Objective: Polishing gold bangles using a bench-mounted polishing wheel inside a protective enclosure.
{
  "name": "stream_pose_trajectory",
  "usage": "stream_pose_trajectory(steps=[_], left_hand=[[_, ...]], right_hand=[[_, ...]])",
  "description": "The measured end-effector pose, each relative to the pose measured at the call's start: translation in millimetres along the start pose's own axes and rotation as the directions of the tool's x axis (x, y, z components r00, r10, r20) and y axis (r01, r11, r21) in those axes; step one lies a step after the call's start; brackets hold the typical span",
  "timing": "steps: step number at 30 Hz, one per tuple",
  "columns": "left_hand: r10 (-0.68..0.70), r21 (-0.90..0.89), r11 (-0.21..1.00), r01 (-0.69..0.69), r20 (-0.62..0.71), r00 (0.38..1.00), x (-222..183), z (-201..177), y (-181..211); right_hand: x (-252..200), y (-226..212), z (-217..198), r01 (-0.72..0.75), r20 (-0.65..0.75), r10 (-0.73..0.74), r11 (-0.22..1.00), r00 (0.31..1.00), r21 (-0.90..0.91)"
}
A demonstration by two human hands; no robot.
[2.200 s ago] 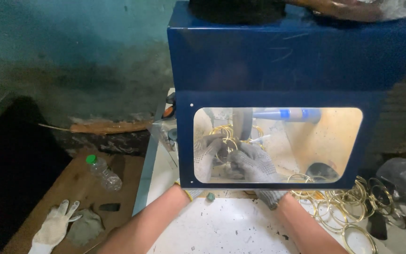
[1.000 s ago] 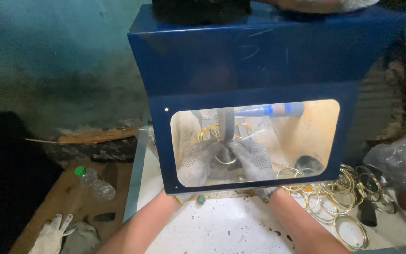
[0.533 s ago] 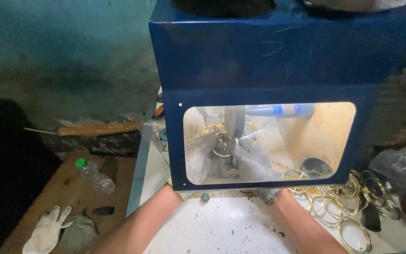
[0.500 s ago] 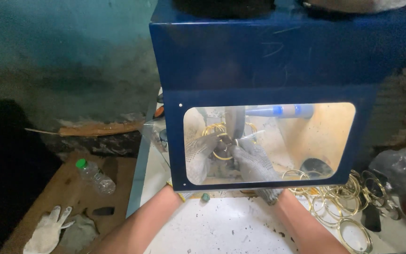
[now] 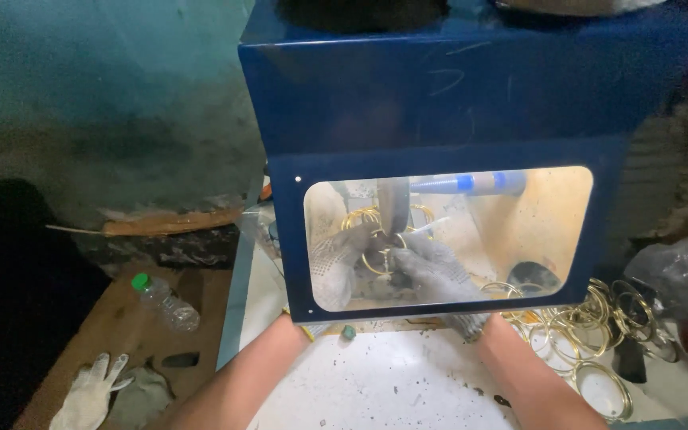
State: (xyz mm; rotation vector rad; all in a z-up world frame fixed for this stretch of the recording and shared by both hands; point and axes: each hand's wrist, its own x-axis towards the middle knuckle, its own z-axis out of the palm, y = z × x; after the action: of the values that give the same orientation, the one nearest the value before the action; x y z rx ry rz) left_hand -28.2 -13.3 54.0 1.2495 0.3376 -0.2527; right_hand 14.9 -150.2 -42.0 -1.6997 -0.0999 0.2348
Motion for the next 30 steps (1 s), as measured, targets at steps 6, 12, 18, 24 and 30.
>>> stream_pose_trajectory(steps=[6, 12, 18, 24, 30], left_hand=[[0.039, -0.005, 0.999, -0.039, -0.074, 0.997, -13.2, -2.0, 11.1], [0.046, -0.044, 0.998, -0.048, -0.033, 0.998, 51.1, -27.1, -39.2], [-0.018, -0.005, 1.000, 0.018, -0.013, 1.000, 24.3, -17.4, -26.0], [-0.026, 0.025, 0.999, 0.026, -0.021, 0.999, 41.9, -18.6, -31.6], [-0.052, 0.026, 0.998, 0.053, -0.044, 0.998, 40.8, -20.0, -18.7]], right_hand=[[32.7, 45.0, -4.9, 0.024, -0.027, -0.015, 0.912, 1.000, 0.410], [15.2, 13.8, -6.0, -0.074, 0.063, 0.072, 0.997, 0.995, 0.031], [36.8, 41.3, -8.1, -0.135, 0.025, 0.135, 0.914, 0.990, 0.382], [9.3, -2.1, -15.9, -0.225, 0.134, 0.212, 0.970, 0.968, 0.091], [9.3, -3.4, -8.2, -0.102, -0.001, 0.110, 0.920, 0.994, 0.379]])
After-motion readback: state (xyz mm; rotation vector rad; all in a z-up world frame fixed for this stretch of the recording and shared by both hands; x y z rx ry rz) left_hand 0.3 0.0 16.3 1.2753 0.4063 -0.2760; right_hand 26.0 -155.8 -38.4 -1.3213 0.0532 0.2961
